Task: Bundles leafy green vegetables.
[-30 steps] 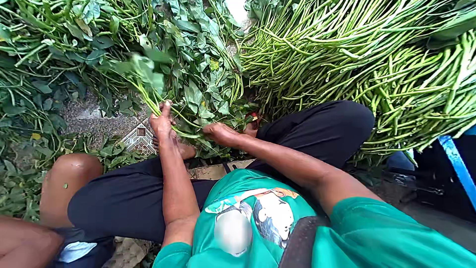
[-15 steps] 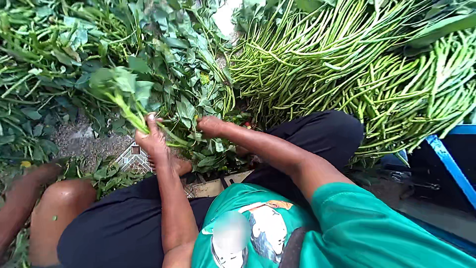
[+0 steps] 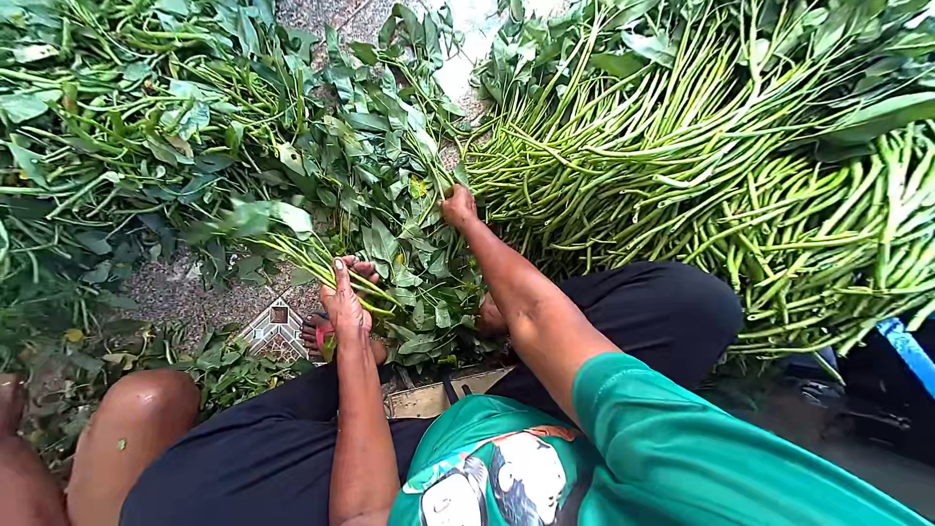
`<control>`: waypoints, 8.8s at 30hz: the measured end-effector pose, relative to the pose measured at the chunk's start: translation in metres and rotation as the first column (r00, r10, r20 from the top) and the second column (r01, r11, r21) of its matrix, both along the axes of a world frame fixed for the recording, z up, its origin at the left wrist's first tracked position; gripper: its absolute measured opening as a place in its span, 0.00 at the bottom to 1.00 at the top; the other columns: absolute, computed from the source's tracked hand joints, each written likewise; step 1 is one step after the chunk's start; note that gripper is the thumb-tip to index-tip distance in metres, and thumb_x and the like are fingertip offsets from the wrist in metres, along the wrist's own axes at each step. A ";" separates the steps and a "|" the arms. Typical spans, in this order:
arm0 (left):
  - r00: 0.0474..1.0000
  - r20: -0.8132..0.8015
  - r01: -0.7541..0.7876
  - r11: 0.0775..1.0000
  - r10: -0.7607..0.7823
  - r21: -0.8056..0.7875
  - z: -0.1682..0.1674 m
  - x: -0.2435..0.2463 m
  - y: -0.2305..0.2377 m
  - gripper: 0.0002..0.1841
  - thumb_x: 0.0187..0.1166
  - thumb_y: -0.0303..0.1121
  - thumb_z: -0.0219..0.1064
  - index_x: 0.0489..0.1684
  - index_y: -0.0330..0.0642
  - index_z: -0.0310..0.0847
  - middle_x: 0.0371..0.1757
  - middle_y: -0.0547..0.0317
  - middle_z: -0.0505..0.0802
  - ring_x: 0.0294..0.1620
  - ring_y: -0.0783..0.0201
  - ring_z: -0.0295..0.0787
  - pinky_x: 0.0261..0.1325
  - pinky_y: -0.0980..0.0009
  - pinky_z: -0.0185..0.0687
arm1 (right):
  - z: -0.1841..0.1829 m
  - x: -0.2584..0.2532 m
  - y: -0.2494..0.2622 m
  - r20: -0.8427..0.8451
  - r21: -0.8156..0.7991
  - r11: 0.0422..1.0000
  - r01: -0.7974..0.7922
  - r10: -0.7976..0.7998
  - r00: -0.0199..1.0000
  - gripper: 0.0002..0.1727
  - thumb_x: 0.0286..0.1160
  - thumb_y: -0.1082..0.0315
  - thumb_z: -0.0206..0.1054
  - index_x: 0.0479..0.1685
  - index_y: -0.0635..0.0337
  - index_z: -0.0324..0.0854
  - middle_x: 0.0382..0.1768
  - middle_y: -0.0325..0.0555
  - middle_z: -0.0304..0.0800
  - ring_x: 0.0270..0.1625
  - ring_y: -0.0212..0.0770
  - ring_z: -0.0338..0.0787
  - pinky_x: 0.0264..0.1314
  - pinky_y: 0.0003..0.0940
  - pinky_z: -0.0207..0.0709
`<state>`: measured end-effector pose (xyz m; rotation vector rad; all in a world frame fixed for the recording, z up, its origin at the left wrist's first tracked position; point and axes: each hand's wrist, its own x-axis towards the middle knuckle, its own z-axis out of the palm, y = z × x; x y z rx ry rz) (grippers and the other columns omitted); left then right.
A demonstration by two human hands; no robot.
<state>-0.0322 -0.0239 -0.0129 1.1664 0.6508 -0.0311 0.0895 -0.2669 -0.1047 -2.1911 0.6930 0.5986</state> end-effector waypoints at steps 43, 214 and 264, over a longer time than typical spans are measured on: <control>0.998 -0.024 0.058 0.969 -0.054 0.240 -0.003 0.005 0.043 0.08 0.89 0.29 0.61 0.50 0.33 0.83 0.26 0.62 0.90 0.13 0.76 0.73 0.16 0.81 0.69 | 0.104 -0.143 0.077 0.328 0.256 0.593 -0.764 0.690 0.646 0.18 0.85 0.58 0.66 0.44 0.68 0.88 0.38 0.55 0.92 0.45 0.50 0.91 0.58 0.53 0.82; 0.963 -0.238 0.150 0.986 -0.129 0.072 -0.014 0.000 0.034 0.08 0.84 0.30 0.68 0.52 0.35 0.86 0.32 0.57 0.93 0.19 0.71 0.83 0.18 0.79 0.76 | 0.068 -0.168 0.108 0.268 0.305 0.796 -0.522 0.454 0.850 0.18 0.79 0.63 0.73 0.57 0.68 0.85 0.47 0.59 0.92 0.50 0.54 0.92 0.61 0.55 0.83; 0.992 -0.053 0.113 0.993 -0.114 -0.031 -0.009 0.008 0.030 0.08 0.86 0.24 0.63 0.55 0.33 0.84 0.40 0.53 0.95 0.30 0.65 0.92 0.30 0.72 0.89 | 0.056 -0.108 0.071 0.372 0.117 0.885 -0.452 0.382 0.846 0.17 0.80 0.60 0.71 0.52 0.69 0.89 0.53 0.66 0.88 0.59 0.62 0.88 0.68 0.60 0.80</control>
